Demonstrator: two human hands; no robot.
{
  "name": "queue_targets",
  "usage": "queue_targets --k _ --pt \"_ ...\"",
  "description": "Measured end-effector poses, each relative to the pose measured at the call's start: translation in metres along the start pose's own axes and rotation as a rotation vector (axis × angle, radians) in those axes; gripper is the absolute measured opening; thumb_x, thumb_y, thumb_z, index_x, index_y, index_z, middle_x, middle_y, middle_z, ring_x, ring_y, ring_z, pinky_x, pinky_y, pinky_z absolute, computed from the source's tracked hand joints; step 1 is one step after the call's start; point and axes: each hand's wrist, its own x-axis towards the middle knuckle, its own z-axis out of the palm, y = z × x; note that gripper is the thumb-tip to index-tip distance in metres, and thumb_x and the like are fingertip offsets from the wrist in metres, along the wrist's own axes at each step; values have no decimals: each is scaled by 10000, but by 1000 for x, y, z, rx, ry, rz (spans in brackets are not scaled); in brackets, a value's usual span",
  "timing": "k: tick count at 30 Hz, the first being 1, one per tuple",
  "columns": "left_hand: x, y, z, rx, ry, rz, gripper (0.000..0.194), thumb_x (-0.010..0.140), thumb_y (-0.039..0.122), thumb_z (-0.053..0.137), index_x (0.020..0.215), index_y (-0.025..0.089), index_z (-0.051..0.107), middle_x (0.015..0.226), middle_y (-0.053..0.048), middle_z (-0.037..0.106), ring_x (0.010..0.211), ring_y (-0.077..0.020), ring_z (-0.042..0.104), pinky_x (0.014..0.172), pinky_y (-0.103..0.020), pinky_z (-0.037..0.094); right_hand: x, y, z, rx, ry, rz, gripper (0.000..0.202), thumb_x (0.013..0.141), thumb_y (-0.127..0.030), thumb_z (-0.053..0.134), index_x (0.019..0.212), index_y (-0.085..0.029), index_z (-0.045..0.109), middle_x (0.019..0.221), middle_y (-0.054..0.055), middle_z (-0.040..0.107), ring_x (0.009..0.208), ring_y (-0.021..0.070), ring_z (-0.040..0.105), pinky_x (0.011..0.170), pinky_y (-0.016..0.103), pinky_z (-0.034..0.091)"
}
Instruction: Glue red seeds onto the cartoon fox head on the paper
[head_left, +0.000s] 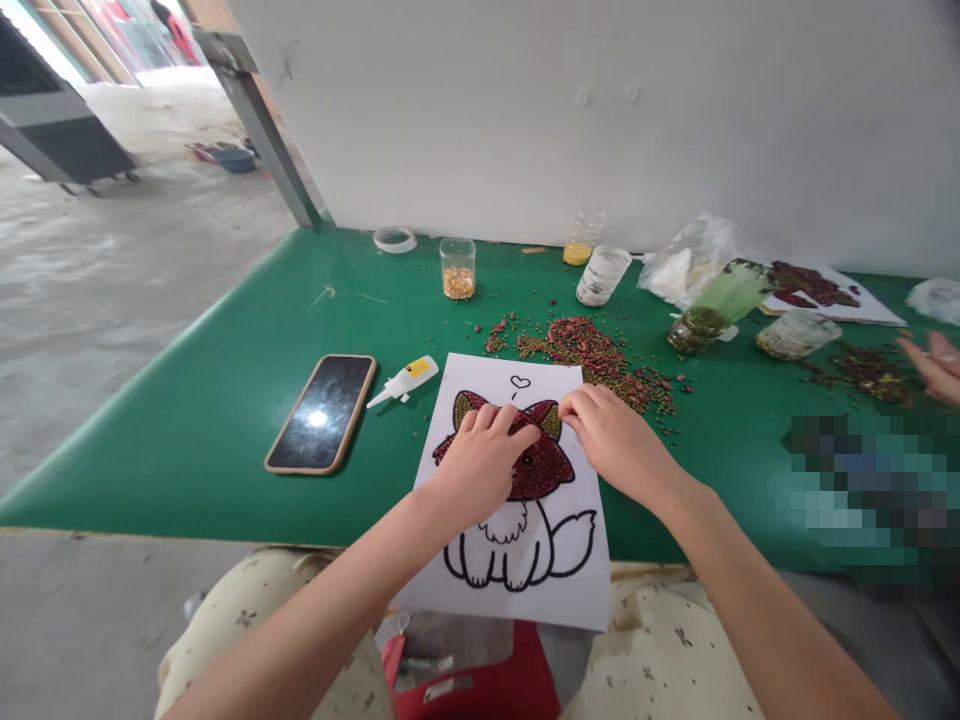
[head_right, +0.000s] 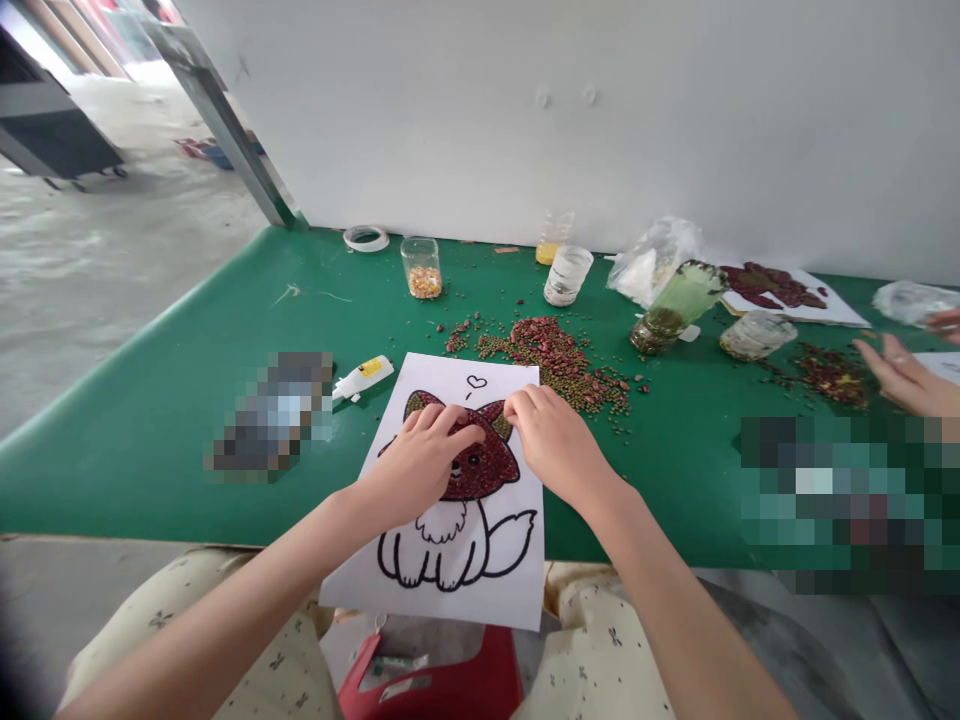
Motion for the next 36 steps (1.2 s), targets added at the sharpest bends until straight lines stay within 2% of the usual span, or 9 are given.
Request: queue_targets --k 10,17,27,36 --pt "-1 1 -1 22 -1 2 454 673 1 395 1072 199 487 1109 -88 475 965 -246 425 830 -394 389 0 0 0 -2 -5 4 156 895 -116 361 809 -195 465 840 56 538 793 190 478 701 321 388" --pt "0 -1 0 5 -18 4 505 681 0 410 1121 231 497 1141 -84 456 992 -249 418 857 -400 381 0 1 1 -2 15 -10 154 891 -115 370 804 -196 468 832 50 541 787 186 477 688 315 389" --pt "1 -4 2 67 -18 61 486 694 13 426 1118 237 501 1113 -87 471 988 -265 428 831 -403 388 -1 0 0 -6 -5 -6 158 887 -100 366 803 -196 459 832 49 539 784 186 468 691 318 386" --pt "2 -7 3 66 -7 65 445 671 7 415 1067 198 487 1106 -76 488 955 -248 431 805 -384 402 -1 0 -1 1 -19 10 150 884 -94 370 808 -195 452 845 49 535 794 184 472 705 317 384"
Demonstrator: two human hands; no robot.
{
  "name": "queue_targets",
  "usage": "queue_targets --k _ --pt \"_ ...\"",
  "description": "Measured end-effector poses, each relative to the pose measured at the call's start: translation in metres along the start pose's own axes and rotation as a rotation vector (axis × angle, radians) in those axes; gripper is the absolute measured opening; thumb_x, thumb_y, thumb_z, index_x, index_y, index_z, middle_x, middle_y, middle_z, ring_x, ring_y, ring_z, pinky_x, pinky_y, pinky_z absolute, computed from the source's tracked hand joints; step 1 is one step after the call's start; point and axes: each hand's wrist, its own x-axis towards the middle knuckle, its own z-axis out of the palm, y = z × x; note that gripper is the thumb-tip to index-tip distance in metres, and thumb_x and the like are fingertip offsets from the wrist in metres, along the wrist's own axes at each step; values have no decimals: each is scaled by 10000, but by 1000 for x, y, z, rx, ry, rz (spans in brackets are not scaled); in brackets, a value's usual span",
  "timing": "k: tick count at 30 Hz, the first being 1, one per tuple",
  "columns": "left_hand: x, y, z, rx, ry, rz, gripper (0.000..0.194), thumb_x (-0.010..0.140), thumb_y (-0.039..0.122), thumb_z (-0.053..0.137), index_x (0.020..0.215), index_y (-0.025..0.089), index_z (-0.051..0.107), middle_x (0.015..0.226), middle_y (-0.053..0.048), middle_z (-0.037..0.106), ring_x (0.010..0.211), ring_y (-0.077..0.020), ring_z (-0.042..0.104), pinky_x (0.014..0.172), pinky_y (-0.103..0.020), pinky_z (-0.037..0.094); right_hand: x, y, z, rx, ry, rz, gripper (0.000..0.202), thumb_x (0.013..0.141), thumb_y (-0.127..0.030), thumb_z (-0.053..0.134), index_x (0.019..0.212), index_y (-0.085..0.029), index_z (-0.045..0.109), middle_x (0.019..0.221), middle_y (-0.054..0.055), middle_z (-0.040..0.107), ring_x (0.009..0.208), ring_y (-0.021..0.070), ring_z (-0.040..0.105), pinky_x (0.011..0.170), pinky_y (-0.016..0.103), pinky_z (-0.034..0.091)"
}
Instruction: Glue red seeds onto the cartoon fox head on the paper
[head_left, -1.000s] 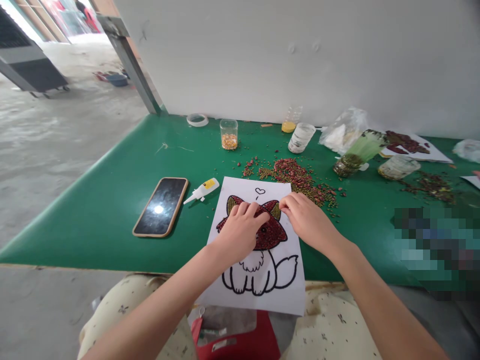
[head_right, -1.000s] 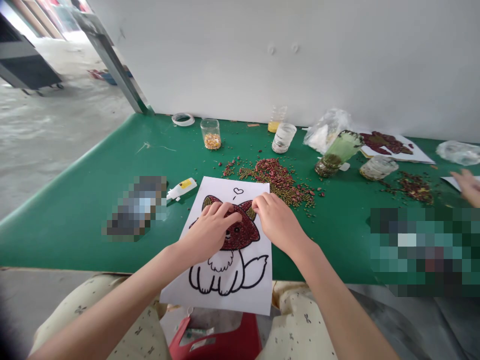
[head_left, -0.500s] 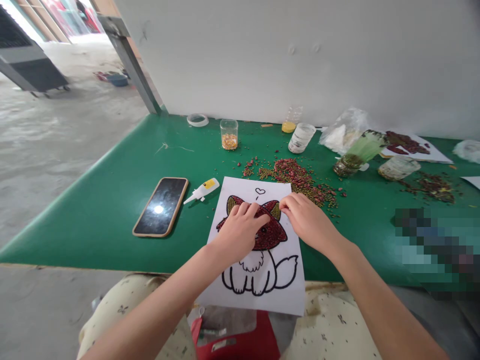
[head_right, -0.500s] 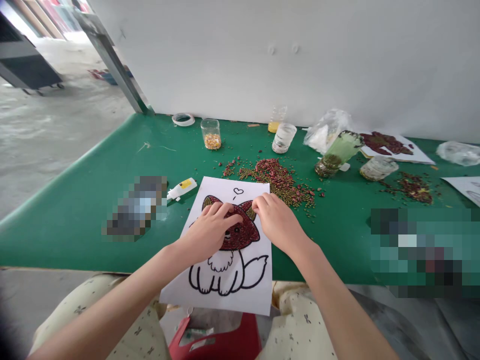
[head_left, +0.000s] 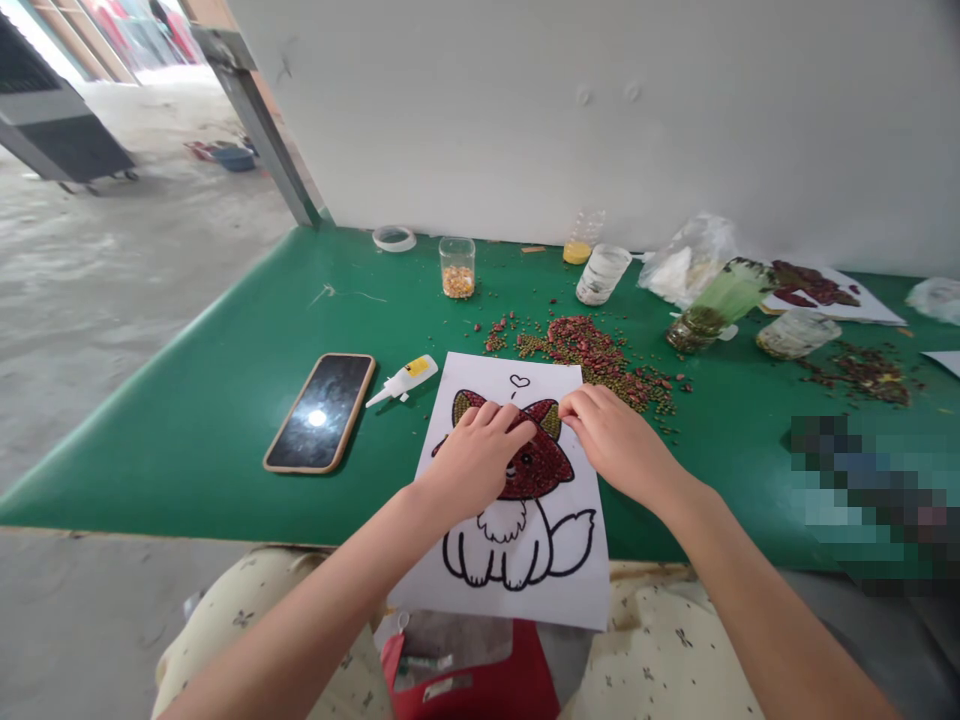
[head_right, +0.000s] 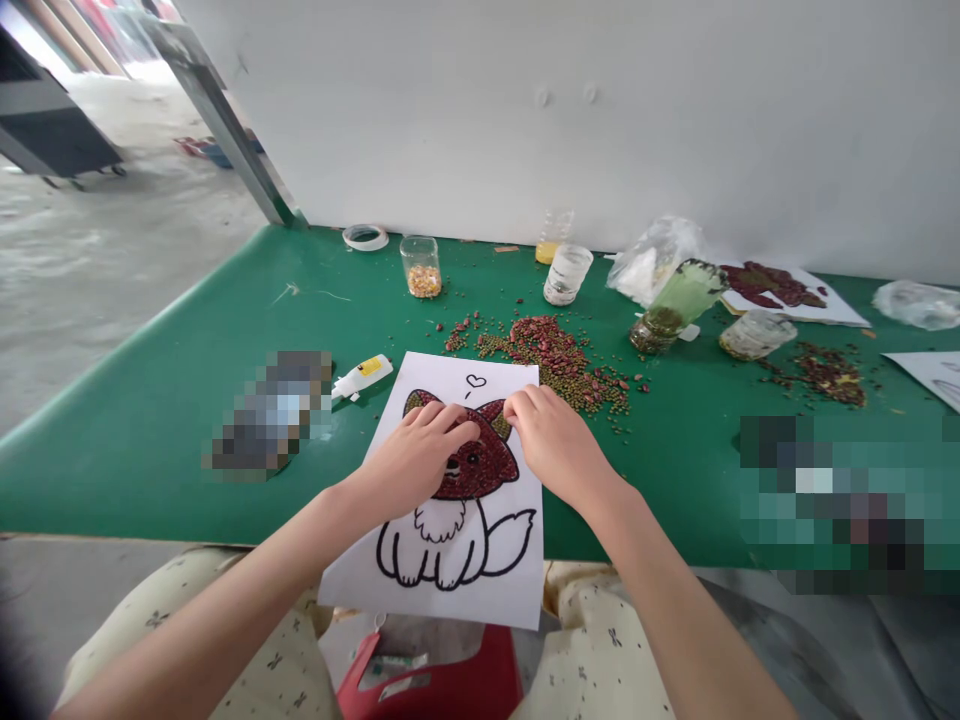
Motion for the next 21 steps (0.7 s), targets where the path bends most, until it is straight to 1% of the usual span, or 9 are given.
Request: queue_targets --k 4,10,15,21 --pt "0 0 -2 -15 4 -3 455 678 4 398 1083 193 483 1110 -78 492 955 -246 431 799 -383 402 0 0 0 -1 -2 2 146 886 -95 373 814 -192 455 851 49 536 802 184 472 711 318 386" --pt "-1 -2 0 -49 -10 3 513 668 10 427 1121 242 496 1142 -71 473 989 -255 425 821 -395 388 0 0 0 0 -4 2 150 888 -99 369 805 -195 450 839 50 533 797 186 476 704 319 387" --pt "0 -2 -3 -75 -19 -10 457 674 -5 392 1068 199 498 1119 -74 493 971 -247 429 810 -386 395 -1 0 0 0 10 -9 154 884 -98 368 798 -199 448 834 51 533 788 187 474 697 321 387" --pt "1 -3 -10 -170 -46 -52 346 690 -11 367 973 159 474 1036 -71 519 936 -214 447 824 -361 397 -1 0 -1 -1 11 -11 152 886 -106 369 801 -199 455 831 48 533 787 183 484 694 316 389"
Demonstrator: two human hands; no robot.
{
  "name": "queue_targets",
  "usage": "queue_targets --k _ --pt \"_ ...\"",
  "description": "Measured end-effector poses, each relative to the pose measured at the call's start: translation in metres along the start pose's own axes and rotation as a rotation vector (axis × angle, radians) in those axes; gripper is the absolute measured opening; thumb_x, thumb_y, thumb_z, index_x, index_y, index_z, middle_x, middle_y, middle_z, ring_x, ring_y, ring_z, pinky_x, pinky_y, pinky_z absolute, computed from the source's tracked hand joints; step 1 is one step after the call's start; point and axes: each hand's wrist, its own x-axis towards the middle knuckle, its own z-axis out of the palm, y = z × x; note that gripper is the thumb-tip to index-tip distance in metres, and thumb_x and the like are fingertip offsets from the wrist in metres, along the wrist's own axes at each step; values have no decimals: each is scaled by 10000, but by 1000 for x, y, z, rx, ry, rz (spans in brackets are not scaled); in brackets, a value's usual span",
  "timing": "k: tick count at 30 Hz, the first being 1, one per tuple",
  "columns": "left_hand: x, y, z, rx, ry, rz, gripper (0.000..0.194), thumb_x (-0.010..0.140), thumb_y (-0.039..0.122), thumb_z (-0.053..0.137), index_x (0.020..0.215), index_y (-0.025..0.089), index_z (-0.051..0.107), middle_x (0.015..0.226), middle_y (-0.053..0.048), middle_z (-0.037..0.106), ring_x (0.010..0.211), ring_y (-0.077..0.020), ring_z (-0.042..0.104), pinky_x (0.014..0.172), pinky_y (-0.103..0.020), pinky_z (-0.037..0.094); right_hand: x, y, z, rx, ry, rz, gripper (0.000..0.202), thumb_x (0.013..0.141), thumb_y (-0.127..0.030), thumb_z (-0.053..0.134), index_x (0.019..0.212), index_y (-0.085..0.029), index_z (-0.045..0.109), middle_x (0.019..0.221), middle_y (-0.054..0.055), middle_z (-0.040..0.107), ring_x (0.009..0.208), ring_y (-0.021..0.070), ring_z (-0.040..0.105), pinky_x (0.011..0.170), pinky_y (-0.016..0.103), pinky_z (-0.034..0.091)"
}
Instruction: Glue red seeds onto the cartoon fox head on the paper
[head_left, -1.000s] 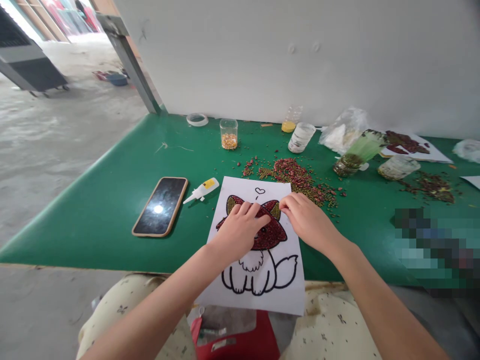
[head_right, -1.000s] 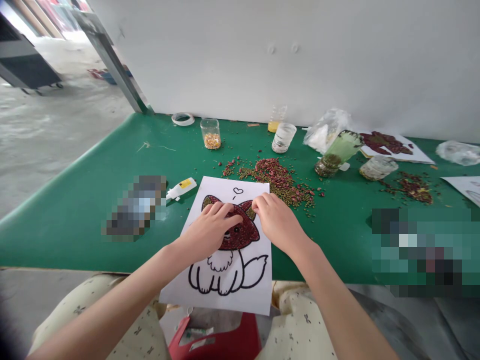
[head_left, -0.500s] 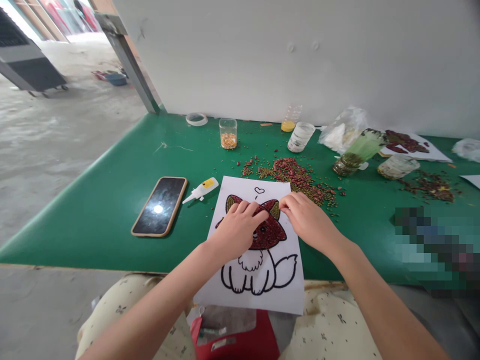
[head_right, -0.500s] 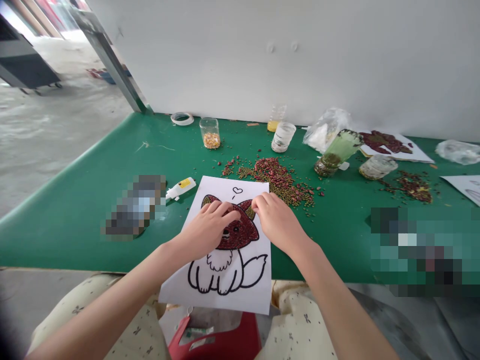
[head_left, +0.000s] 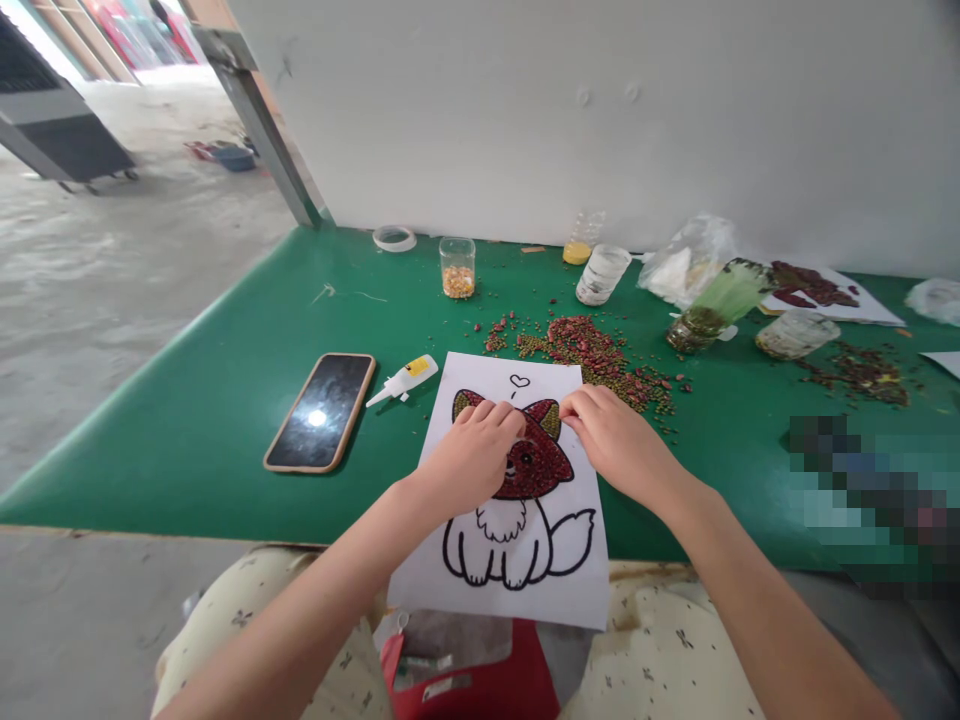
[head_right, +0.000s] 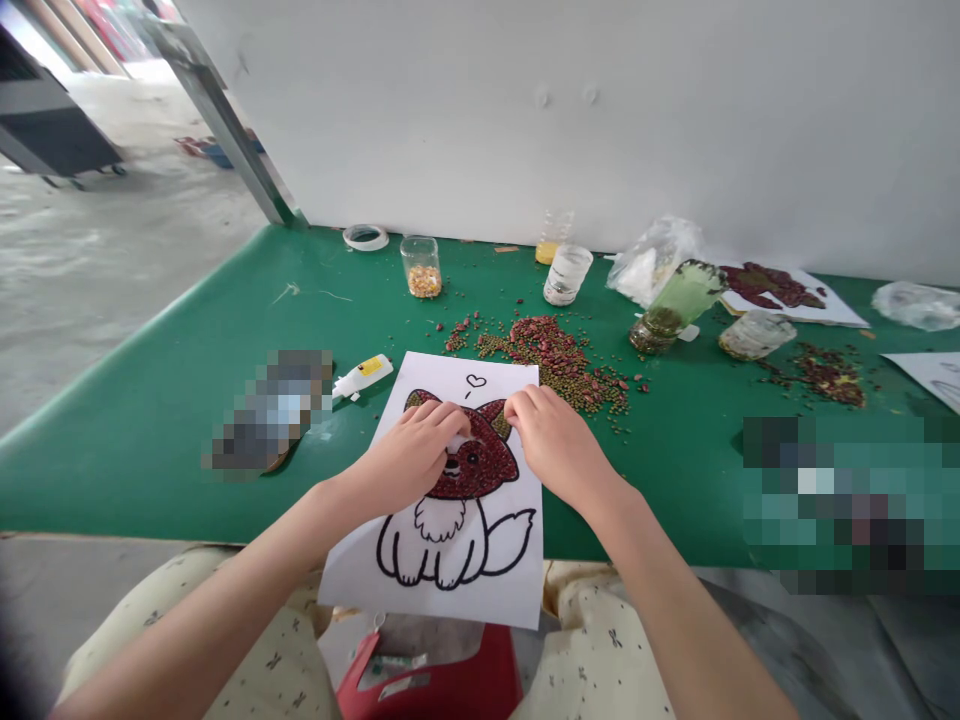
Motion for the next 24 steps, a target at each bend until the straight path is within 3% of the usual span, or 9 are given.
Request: queue_targets --k 6,10,13,17,24 --pt "1 -4 -2 -87 20 -37 251 760 2 372 929 167 458 1010 -55 516 927 -194 456 829 -346 395 0 0 -1 1 -5 -7 160 886 -101 360 800 -197 454 834 48 531 794 186 477 703 322 392" --pt "3 -5 -5 -114 95 -76 36 876 170 443 846 172 462 956 -47 523 910 -195 457 815 -343 405 -1 1 -1 6 10 -15 155 885 -106 364 810 -201 461 846 51 538 802 190 474 705 326 397" --pt "4 -9 -7 -124 111 -110 111 890 231 476 799 169 491 908 -38 534 885 -185 470 804 -330 412 -1 2 0 7 15 -21 156 881 -104 369 811 -202 469 845 50 544 800 189 479 702 325 402" --pt "4 -16 -9 -64 114 -146 151 895 178 449 789 158 555 892 -47 549 890 -195 476 815 -340 402 -1 1 0 4 -10 -12 155 885 -102 374 825 -198 479 859 53 552 822 193 493 719 328 408" --pt "8 -13 2 64 81 73 156 885 105 430 899 165 574 930 -41 542 921 -190 467 807 -315 390 1 2 1 -36 -20 18 114 886 -133 413 828 -192 491 861 57 558 831 200 498 743 340 414"
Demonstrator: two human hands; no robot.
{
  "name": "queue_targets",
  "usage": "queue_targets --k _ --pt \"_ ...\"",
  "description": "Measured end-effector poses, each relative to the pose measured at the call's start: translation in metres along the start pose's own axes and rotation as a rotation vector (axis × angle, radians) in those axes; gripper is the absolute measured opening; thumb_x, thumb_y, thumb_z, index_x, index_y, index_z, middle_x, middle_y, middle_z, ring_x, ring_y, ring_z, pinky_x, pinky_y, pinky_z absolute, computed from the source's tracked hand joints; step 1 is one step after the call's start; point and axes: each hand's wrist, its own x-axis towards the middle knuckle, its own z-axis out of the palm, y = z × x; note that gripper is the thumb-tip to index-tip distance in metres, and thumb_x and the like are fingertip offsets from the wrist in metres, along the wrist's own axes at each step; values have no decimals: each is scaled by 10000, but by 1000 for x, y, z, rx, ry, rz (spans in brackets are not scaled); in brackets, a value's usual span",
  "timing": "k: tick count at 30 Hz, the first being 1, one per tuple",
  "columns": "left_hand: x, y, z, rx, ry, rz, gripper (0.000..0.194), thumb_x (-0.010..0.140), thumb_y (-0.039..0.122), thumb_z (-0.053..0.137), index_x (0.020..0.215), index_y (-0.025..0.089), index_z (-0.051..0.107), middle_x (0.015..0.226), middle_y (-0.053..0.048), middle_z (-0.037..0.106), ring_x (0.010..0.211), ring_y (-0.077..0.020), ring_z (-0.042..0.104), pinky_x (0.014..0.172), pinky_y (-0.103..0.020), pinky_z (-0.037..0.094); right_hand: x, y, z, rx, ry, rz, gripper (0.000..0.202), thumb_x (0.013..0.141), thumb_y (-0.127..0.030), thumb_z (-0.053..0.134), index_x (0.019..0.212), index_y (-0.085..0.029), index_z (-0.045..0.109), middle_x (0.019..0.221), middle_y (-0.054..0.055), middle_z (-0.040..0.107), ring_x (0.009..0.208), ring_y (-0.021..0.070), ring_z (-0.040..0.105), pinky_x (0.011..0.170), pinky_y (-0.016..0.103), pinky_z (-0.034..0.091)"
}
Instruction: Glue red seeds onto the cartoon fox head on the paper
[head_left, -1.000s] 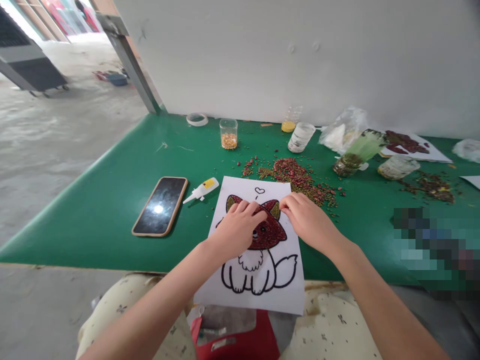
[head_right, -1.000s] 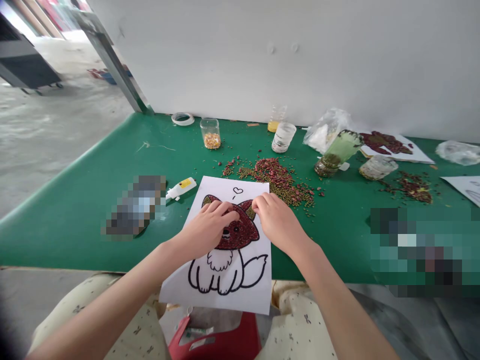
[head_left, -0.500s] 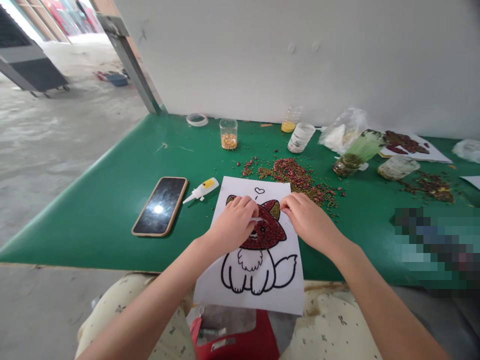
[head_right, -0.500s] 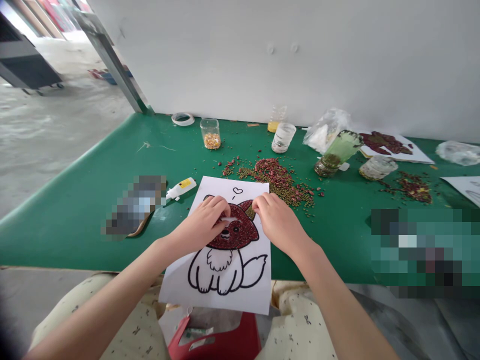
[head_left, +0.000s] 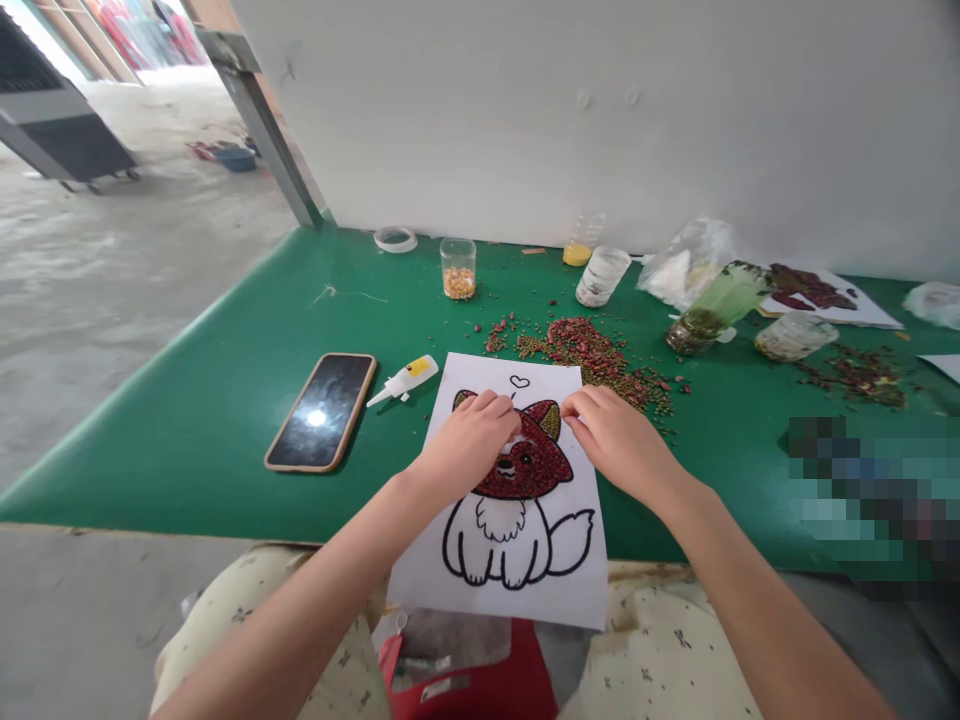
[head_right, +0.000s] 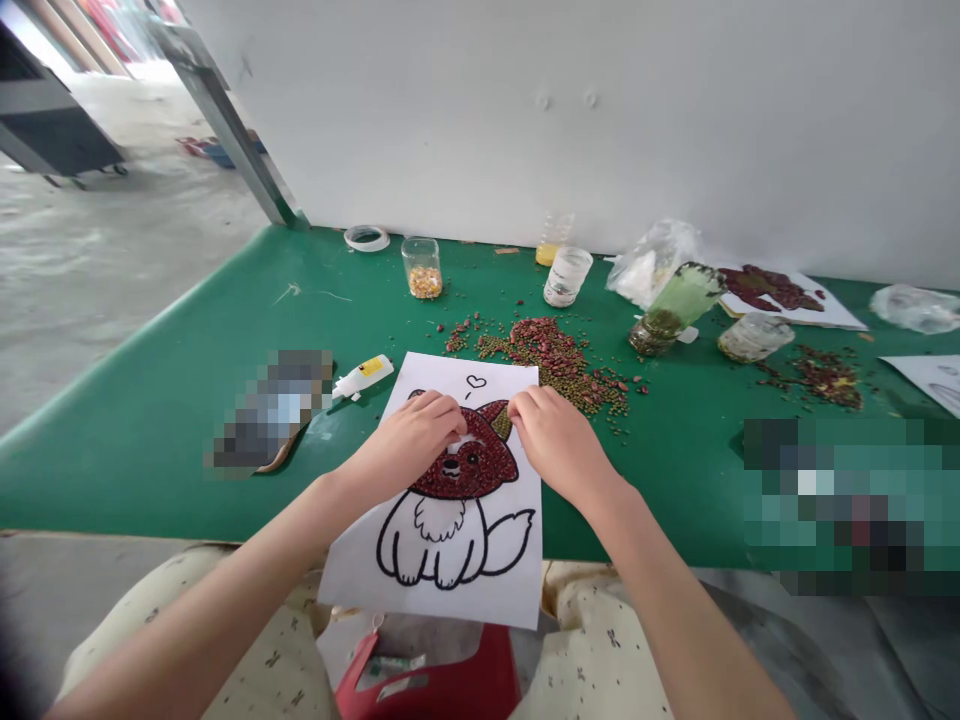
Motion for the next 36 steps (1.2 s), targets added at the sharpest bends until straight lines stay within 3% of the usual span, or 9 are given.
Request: queue_targets --k 7,36 --pt "5 3 8 131 -12 88 107 876 107 452 906 153 544 964 -61 536 942 -203 469 805 -326 386 0 -4 -1 -17 24 -22 131 877 -125 410 812 -198 496 843 56 566 815 195 513 714 329 422" --pt "7 4 10 191 -14 86 149 917 150 385 948 159 530 987 -64 524 914 -212 469 774 -340 386 -2 -4 -5 -54 7 -9 139 884 -118 402 806 -198 485 841 53 566 812 194 508 692 316 408"
